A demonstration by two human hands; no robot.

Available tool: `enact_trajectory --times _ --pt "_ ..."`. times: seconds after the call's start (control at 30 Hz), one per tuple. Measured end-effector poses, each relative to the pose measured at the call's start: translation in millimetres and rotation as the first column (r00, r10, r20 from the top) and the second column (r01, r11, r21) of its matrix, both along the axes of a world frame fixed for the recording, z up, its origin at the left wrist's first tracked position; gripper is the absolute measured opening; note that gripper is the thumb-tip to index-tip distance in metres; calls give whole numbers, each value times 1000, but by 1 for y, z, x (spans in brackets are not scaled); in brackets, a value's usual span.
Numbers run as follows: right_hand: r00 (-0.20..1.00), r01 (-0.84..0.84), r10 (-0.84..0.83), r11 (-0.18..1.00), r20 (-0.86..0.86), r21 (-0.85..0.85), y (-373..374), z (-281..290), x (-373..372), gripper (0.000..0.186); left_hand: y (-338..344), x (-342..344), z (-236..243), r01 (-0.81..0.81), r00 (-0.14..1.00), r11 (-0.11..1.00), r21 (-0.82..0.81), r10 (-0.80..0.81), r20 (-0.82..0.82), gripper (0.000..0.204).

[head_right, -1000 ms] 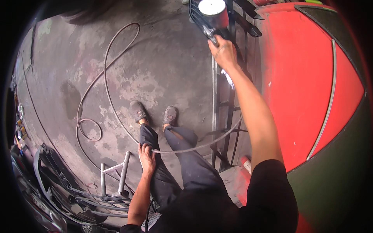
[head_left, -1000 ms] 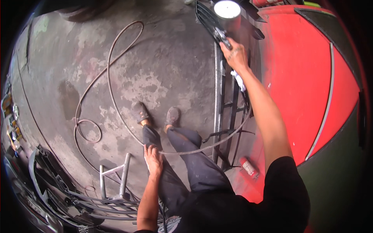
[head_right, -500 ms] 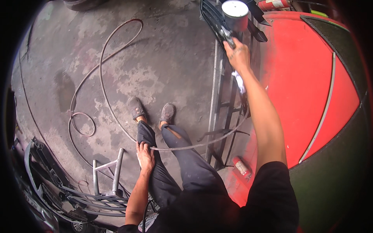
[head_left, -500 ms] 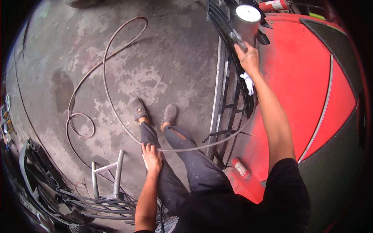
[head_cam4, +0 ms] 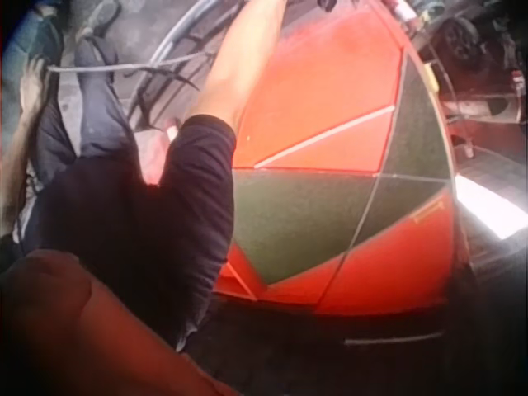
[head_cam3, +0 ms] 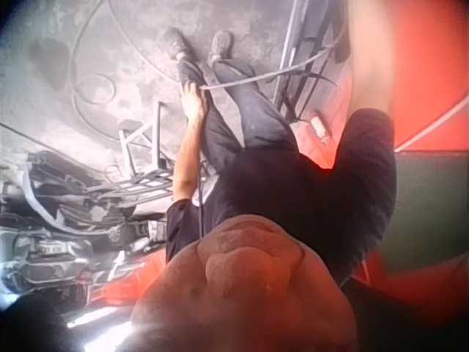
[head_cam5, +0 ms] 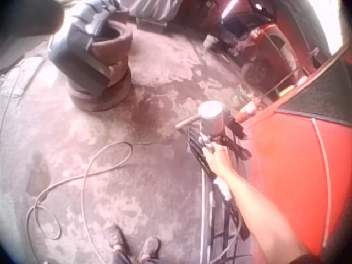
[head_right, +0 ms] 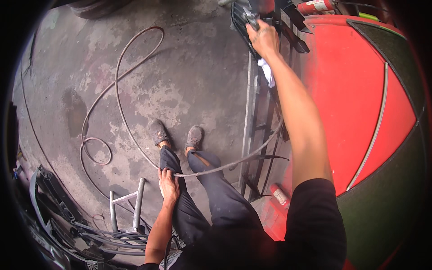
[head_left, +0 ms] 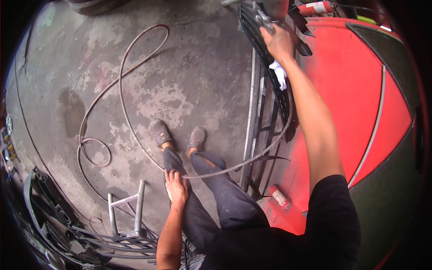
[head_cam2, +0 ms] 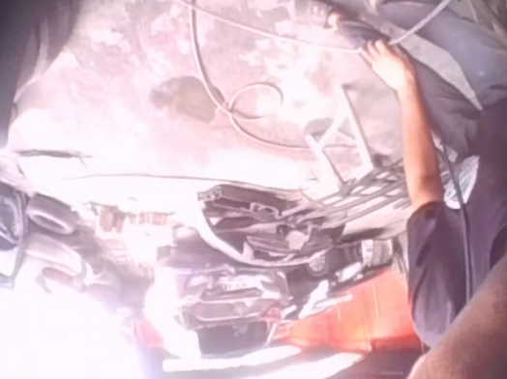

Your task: The person uses a spray gun to apply black paint to various metal car parts, including a grille and frame components, arranged on a stand in a workshop. The person moves around the parts to ensure even coverage on all sides.

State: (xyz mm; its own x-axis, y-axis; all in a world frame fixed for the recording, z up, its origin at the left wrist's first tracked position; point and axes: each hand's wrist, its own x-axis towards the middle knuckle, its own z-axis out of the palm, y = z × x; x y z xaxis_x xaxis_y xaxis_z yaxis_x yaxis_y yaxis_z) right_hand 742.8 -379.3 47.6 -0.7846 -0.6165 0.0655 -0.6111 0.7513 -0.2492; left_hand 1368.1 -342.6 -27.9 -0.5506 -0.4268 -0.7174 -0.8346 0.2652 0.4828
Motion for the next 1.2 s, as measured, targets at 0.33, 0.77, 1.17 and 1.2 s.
enact_trajectory --times 0.33,0.77,1.17,1.2 --pt "996 -14 9 998 -94 -56 -29 -15 36 35 -2 8 -7 -20 1000 1000 -11 20 18 33" --pt "956 291 -289 955 -40 57 -56 -57 97 29 -49 11 3 -83 996 995 61 81 27 36" --pt "966 234 -214 963 -142 138 -151 -62 -23 48 -68 19 -7 -74 997 993 87 72 24 33" --pt "968 228 -209 964 -139 138 -141 -64 -18 48 -70 18 -6 -72 997 994 86 70 25 34"
